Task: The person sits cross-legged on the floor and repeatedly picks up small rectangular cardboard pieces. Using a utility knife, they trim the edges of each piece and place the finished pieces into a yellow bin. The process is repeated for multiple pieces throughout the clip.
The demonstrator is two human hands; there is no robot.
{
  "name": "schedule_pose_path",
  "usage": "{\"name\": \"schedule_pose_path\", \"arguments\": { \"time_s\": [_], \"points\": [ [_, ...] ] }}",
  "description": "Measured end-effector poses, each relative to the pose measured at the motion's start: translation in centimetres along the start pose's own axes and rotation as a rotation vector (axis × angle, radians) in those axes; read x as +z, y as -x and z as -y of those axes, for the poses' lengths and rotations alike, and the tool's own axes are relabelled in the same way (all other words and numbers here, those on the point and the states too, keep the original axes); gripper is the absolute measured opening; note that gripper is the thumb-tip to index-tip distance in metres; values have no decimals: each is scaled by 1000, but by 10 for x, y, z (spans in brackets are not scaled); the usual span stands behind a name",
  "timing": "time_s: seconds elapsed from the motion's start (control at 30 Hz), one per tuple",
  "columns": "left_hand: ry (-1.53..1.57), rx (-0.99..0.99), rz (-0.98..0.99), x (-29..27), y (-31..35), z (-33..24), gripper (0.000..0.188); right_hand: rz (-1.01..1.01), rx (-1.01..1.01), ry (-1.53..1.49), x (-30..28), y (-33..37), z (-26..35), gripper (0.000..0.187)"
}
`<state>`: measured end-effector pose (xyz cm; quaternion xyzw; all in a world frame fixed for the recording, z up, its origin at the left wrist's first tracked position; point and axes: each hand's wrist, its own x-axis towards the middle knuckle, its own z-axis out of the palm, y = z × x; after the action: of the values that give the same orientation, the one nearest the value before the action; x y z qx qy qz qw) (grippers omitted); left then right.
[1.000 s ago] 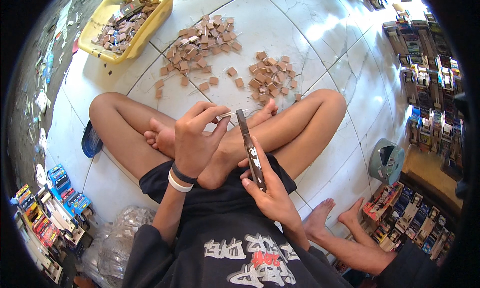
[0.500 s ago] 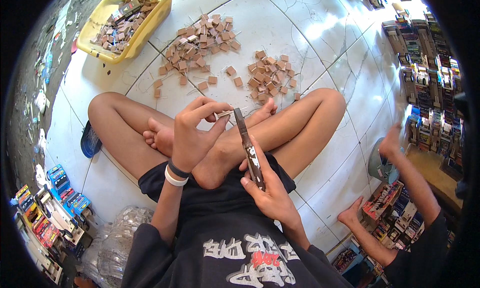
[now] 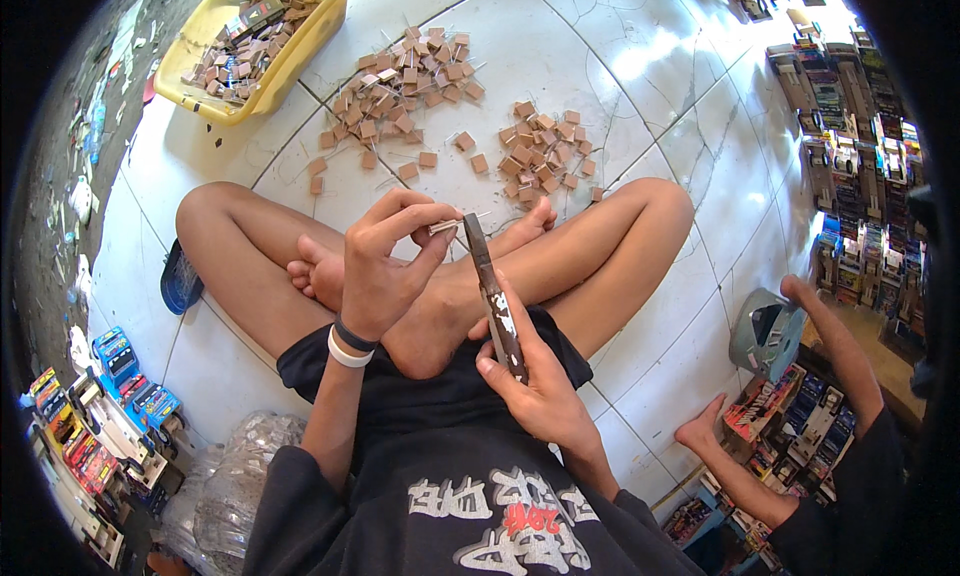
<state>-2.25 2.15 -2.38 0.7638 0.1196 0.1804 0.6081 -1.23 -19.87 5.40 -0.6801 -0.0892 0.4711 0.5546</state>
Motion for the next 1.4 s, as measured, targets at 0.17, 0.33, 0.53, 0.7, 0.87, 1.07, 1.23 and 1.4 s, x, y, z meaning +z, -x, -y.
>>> {"name": "schedule_pose_path", "arguments": {
  "time_s": [0.17, 0.33, 0.53, 0.7, 0.87, 1.07, 1.23, 1.4],
  "points": [
    [64, -3, -6, 0, 1, 0, 26, 55, 69, -149, -5, 1, 3, 88],
    [505, -149, -172, 19, 11, -4, 25, 130, 209, -557, 5, -1, 2, 87],
    [95, 39, -249, 24, 20, -10, 25, -193, -108, 505, 23, -5, -7, 94],
    [153, -75, -227, 24, 18, -12, 22, -151, -86, 342, 19, -4, -8, 89],
    [412, -417, -204, 7, 8, -15, 18, -197, -215, 359, 7, -3, -14, 84],
    [430, -481, -65, -13, 3, -28, 24, -96, -184, 250, -17, 5, -19, 80],
    [448, -524, -33, -11, 3, -38, 24, -4, -200, 229, -15, 6, -17, 82],
    [436, -525, -37, -10, 4, -42, 25, -1, -212, 244, -11, 5, -16, 82]
  ]
}}
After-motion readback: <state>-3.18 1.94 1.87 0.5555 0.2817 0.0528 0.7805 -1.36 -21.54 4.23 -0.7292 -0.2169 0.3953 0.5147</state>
